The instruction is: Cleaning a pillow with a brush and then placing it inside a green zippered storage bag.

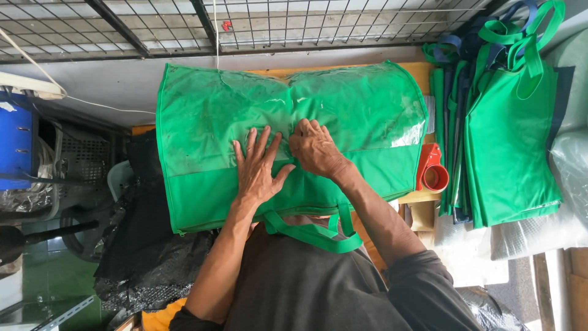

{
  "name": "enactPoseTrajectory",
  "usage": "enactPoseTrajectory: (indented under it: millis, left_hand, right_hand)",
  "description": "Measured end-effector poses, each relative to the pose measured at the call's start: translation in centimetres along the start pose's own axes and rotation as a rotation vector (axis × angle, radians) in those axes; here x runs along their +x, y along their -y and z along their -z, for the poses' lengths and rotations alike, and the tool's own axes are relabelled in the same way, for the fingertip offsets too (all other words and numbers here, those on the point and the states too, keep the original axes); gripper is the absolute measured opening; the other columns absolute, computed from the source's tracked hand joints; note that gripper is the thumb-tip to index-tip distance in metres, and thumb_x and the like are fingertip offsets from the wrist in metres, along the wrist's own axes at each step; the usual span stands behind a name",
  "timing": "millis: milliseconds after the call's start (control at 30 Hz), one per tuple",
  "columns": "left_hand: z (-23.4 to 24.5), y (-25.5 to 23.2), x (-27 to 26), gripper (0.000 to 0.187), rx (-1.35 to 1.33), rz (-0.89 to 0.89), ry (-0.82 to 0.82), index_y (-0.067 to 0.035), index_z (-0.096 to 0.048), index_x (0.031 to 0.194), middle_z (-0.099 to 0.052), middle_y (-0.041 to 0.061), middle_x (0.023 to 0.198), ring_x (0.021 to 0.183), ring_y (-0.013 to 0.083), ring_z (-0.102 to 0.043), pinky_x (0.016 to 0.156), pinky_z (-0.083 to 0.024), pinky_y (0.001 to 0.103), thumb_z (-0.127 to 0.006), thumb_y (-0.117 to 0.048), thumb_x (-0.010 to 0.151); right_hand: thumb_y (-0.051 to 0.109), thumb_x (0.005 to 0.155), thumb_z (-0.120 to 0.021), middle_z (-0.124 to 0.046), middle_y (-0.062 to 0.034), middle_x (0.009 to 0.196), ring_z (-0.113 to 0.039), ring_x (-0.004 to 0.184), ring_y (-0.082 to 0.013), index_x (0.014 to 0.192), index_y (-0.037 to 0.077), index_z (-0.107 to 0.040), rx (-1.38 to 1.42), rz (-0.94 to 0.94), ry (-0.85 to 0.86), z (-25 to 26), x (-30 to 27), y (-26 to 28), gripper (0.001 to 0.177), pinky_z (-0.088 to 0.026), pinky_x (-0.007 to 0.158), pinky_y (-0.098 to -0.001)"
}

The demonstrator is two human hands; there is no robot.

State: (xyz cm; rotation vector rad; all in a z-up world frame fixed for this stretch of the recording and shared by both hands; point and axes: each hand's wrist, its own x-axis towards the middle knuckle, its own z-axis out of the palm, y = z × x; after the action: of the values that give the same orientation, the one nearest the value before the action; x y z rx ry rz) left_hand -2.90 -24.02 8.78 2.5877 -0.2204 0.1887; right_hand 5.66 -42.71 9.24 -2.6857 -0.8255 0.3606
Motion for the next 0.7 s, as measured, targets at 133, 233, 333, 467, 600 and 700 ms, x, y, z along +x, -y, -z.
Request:
enactPoseTrajectory:
  millis: [133, 233, 333, 467, 600, 700]
  left_hand:
    - [0.0, 0.1, 0.1, 0.08, -0.025, -0.002, -0.002, -0.019, -0.044, 0.156, -0.032, 0.012, 0.166, 0.155, 0.0399, -0.02, 0.117, -0.006, 0.076, -0.065, -0.059, 0.09]
    - [-0.1, 0.1, 0.1, 0.081, -0.008, -0.016, -0.011, -0.019, -0.042, 0.157, -0.032, 0.012, 0.166, 0.155, 0.0401, -0.021, 0.117, -0.006, 0.076, -0.067, -0.057, 0.09]
    - [-0.2, 0.2, -0.1, 0.081, -0.014, -0.019, -0.016, -0.02, -0.041, 0.158, -0.033, 0.013, 0.165, 0.154, 0.0405, -0.021, 0.117, -0.005, 0.075, -0.065, -0.058, 0.091]
    - [-0.4, 0.2, -0.1, 0.081, 0.005, -0.029, -0.035, -0.02, -0.04, 0.158, -0.033, 0.013, 0.166, 0.154, 0.0409, -0.021, 0.117, -0.005, 0.075, -0.064, -0.06, 0.091]
    - [-0.4, 0.3, -0.2, 0.078, 0.001, -0.024, -0.033, -0.019, -0.043, 0.155, -0.031, 0.012, 0.167, 0.155, 0.0402, -0.018, 0.117, -0.006, 0.075, -0.064, -0.058, 0.092]
    - [-0.9, 0.6, -0.2, 0.077, 0.017, -0.016, -0.032, -0.019, -0.042, 0.155, -0.028, 0.01, 0.168, 0.156, 0.039, -0.017, 0.117, -0.007, 0.075, -0.068, -0.051, 0.09]
  right_hand:
    - [0.021, 0.08, -0.077, -0.051, -0.0088, 0.102, -0.059, 0.101, -0.0377, 0.092, 0.017, -0.053, 0.319, 0.189, -0.238, 0.7, -0.4, -1.5, 0.027, -0.048, 0.083, -0.0496]
    - [0.002, 0.085, -0.065, -0.054, -0.0118, 0.094, -0.063, 0.092, -0.039, 0.1, 0.011, -0.056, 0.398, 0.166, -0.427, 1.1, -0.7, -0.9, 0.02, -0.052, 0.08, -0.0485]
    - [-0.002, 0.085, -0.063, -0.059, -0.0106, 0.097, -0.066, 0.095, -0.0359, 0.101, 0.01, -0.059, 0.372, 0.204, -0.515, 2.1, -1.0, 1.2, 0.021, -0.055, 0.082, -0.046]
    - [-0.006, 0.083, -0.055, -0.055, -0.0132, 0.107, -0.063, 0.106, -0.0395, 0.113, 0.007, -0.057, 0.324, 0.302, -0.454, 2.3, -0.7, 2.7, 0.033, -0.054, 0.092, -0.048]
    - [-0.009, 0.081, -0.046, -0.048, -0.0167, 0.116, -0.058, 0.108, -0.0413, 0.121, 0.007, -0.054, 0.228, 0.308, -0.375, 0.9, 0.1, 2.7, 0.044, -0.054, 0.092, -0.0496]
    - [-0.011, 0.076, -0.052, -0.048, -0.0175, 0.117, -0.059, 0.105, -0.0413, 0.118, 0.005, -0.052, 0.085, 0.29, -0.281, 1.6, -0.3, 4.0, 0.045, -0.056, 0.09, -0.0492]
